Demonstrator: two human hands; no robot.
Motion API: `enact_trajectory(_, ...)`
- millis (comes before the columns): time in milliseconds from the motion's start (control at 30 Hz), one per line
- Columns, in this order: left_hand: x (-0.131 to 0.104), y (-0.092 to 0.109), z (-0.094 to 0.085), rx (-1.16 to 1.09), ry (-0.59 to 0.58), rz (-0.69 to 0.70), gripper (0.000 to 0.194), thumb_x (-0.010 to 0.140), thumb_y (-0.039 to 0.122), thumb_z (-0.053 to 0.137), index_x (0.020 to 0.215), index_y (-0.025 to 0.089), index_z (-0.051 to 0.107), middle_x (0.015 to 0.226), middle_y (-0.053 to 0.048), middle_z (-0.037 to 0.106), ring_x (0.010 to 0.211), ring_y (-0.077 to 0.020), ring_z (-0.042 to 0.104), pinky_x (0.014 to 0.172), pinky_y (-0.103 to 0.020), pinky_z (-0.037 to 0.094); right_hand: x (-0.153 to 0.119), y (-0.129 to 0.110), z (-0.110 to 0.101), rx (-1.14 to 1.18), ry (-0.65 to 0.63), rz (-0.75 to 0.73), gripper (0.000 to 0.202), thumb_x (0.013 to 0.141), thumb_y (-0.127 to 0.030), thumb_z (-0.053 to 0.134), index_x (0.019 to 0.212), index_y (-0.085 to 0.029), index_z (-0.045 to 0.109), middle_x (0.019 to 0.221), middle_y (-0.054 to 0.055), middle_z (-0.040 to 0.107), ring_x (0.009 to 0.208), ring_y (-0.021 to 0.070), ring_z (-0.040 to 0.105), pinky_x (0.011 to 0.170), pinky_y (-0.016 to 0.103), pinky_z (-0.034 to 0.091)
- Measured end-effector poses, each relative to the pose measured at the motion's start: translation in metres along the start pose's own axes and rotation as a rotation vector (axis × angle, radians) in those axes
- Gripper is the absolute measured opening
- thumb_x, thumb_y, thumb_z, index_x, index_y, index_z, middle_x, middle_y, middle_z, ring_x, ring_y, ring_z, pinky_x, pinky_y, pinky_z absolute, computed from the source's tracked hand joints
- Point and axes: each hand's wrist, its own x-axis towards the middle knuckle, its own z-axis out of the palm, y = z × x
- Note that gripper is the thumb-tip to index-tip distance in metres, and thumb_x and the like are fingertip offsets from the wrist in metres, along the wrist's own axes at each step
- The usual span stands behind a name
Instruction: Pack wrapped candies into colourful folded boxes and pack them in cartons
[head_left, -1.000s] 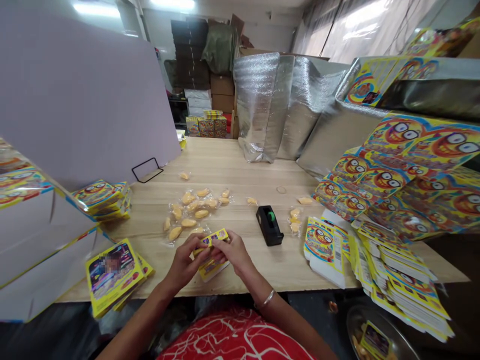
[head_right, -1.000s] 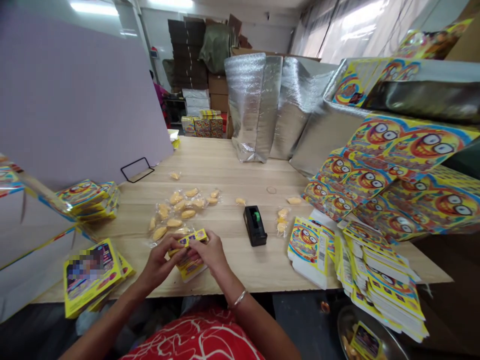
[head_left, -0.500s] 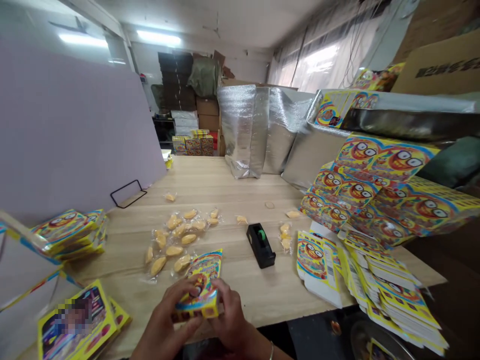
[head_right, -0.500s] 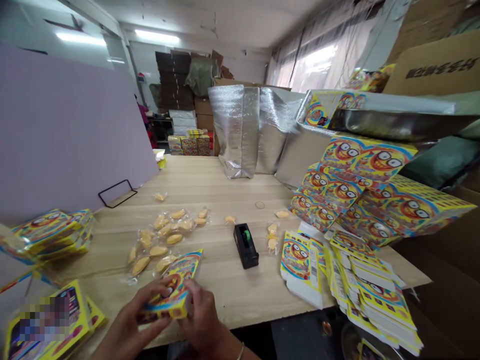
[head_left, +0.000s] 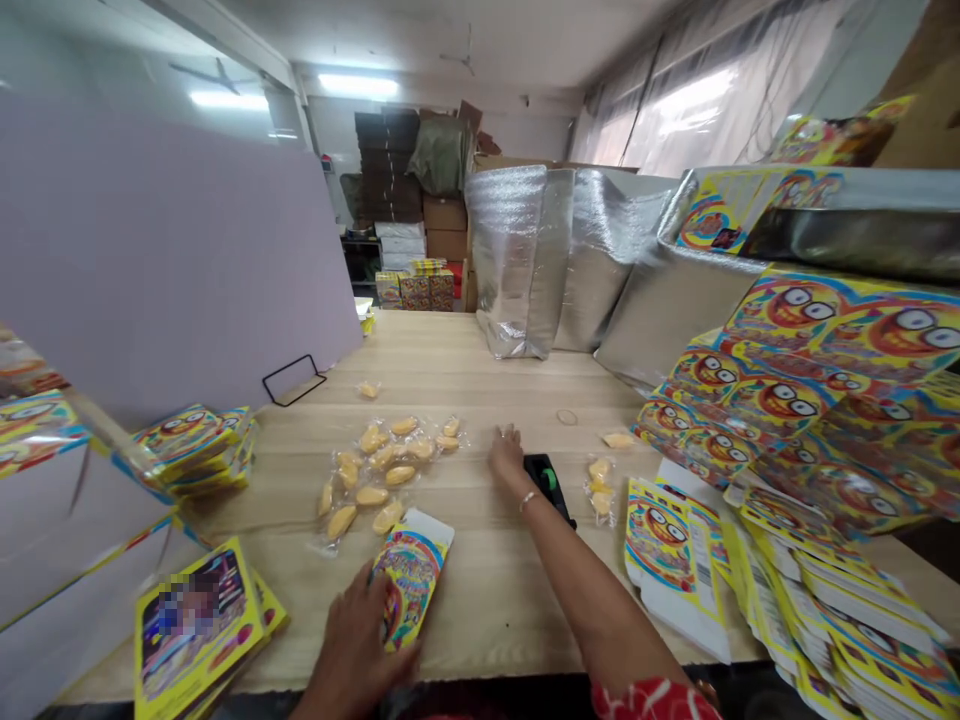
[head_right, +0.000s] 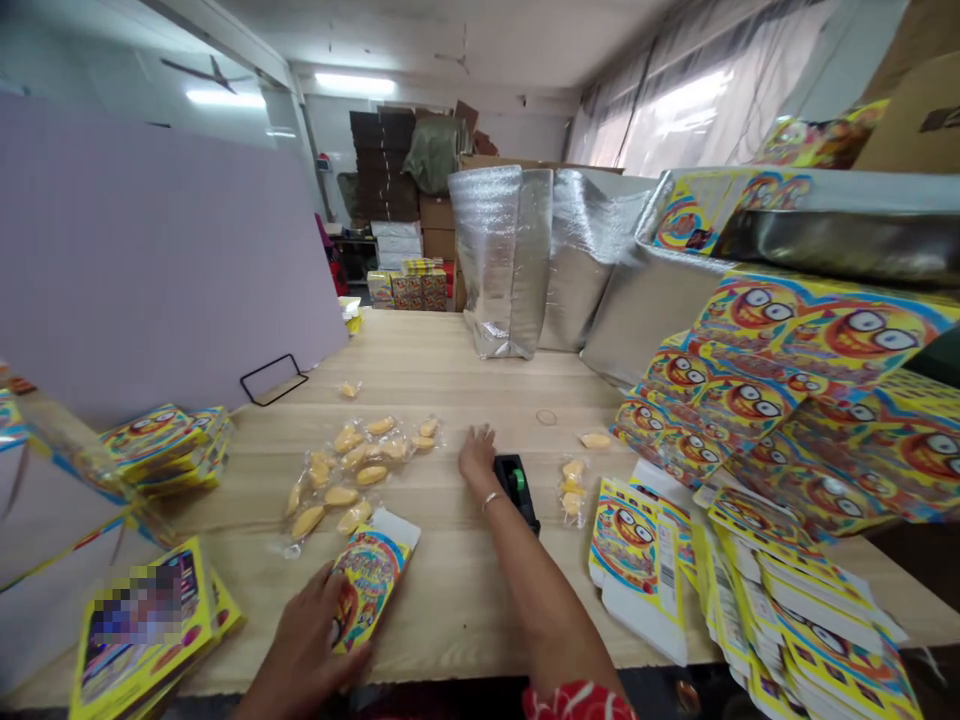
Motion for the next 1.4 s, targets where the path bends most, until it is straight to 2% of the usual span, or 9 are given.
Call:
enact_trajectory(167, -0.004, -0.003, -0.019, 0.036, -0.205, -0.022, 0.070, 0.058, 0.027, 0.058, 0.127, 0.020, 0.050, 0.152, -0.019, 0.034, 0.140, -0.0399, 0.028, 0.104, -0.068, 0.022, -0.015, -0.004, 0.038, 0.119, -0.055, -0.094, 0.030, 0.095, -0.012, 0.037, 0.088, -0.003, 0.065, 0.106, 0.010, 0.065, 0.096, 0.0138, 0.058, 0.083, 0.026, 0.040)
enact_trajectory(367, -0.005, -0.021, -0.008, -0.007, -0.001, 0.064, 0.051, 0.061, 0.037, 0.066, 0.109, 0.024, 0.053, 0.137, -0.014, 0.050, 0.124, -0.0352, 0.046, 0.102, -0.055, 0.030, -0.111, -0.012, 0.071, 0.266, -0.241, -0.435, 0.021, 0.076, -0.009, 0.064, 0.093, -0.019, 0.071, 0.093, 0.004, 0.070, 0.093, 0.0176, 0.060, 0.085, 0.026, 0.044)
enact_trajectory(500, -0.005, -0.029, 0.002, -0.026, 0.073, 0.167, 0.051, 0.057, 0.030, 0.067, 0.105, 0.025, 0.051, 0.134, -0.012, 0.051, 0.122, -0.0344, 0.047, 0.101, -0.051, 0.031, -0.145, -0.004, 0.079, 0.489, -0.373, -0.589, 0.034, 0.083, -0.008, 0.051, 0.111, -0.021, 0.065, 0.098, 0.004, 0.070, 0.093, 0.0174, 0.062, 0.084, 0.029, 0.046)
enact_trajectory(633, -0.006, -0.035, 0.004, -0.039, 0.085, 0.252, 0.049, 0.057, 0.029, 0.067, 0.103, 0.025, 0.049, 0.136, -0.012, 0.050, 0.125, -0.0342, 0.045, 0.102, -0.049, 0.031, -0.125, -0.003, 0.078, 0.555, -0.502, -0.607, 0.057, 0.081, -0.002, 0.046, 0.135, -0.021, 0.046, 0.093, 0.000, 0.072, 0.075, 0.0122, 0.066, 0.070, 0.023, 0.049)
enact_trajectory(767, -0.006, -0.033, -0.001, -0.038, 0.061, 0.259, 0.050, 0.058, 0.032, 0.068, 0.104, 0.025, 0.049, 0.136, -0.013, 0.050, 0.127, -0.0342, 0.044, 0.102, -0.048, 0.030, -0.083, -0.043, 0.082, 0.386, -0.233, -0.528, 0.037, 0.087, -0.005, 0.039, 0.112, -0.016, 0.064, 0.103, 0.008, 0.070, 0.094, 0.0190, 0.065, 0.085, 0.031, 0.048)
enact_trajectory(933, -0.007, -0.028, -0.008, -0.009, 0.026, 0.238, 0.049, 0.055, 0.030, 0.067, 0.101, 0.024, 0.049, 0.137, -0.013, 0.049, 0.128, -0.0345, 0.043, 0.103, -0.047, 0.030, -0.048, -0.094, 0.103, 0.287, -0.270, -0.647, 0.024, 0.079, -0.010, 0.059, 0.097, -0.021, 0.072, 0.106, 0.006, 0.071, 0.104, 0.0221, 0.059, 0.092, 0.031, 0.044)
enact_trajectory(1033, -0.008, -0.028, -0.009, -0.002, 0.021, 0.238, 0.048, 0.057, 0.030, 0.067, 0.100, 0.024, 0.049, 0.138, -0.013, 0.049, 0.128, -0.0339, 0.042, 0.103, -0.047, 0.029, -0.035, -0.076, 0.104, 0.231, -0.273, -0.612, 0.019, 0.077, -0.013, 0.065, 0.093, -0.019, 0.073, 0.097, 0.007, 0.072, 0.097, 0.0234, 0.061, 0.086, 0.031, 0.046)
enact_trajectory(1167, -0.008, -0.032, -0.007, -0.018, 0.023, 0.245, 0.049, 0.060, 0.037, 0.069, 0.102, 0.024, 0.049, 0.138, -0.014, 0.049, 0.127, -0.0342, 0.043, 0.102, -0.050, 0.028, -0.043, -0.019, 0.085, 0.208, -0.246, -0.577, 0.018, 0.083, -0.020, 0.063, 0.099, -0.018, 0.072, 0.098, 0.008, 0.071, 0.092, 0.0213, 0.061, 0.084, 0.031, 0.046)
enact_trajectory(1400, -0.007, -0.041, 0.005, -0.026, 0.108, 0.308, 0.061, 0.063, 0.040, 0.068, 0.118, 0.025, 0.046, 0.140, -0.014, 0.048, 0.126, -0.0334, 0.044, 0.102, -0.049, 0.029, -0.136, 0.029, 0.073, 0.193, -0.136, -0.796, 0.036, 0.093, -0.028, 0.053, 0.128, -0.022, 0.057, 0.131, 0.011, 0.056, 0.116, 0.0238, 0.048, 0.101, 0.042, 0.038)
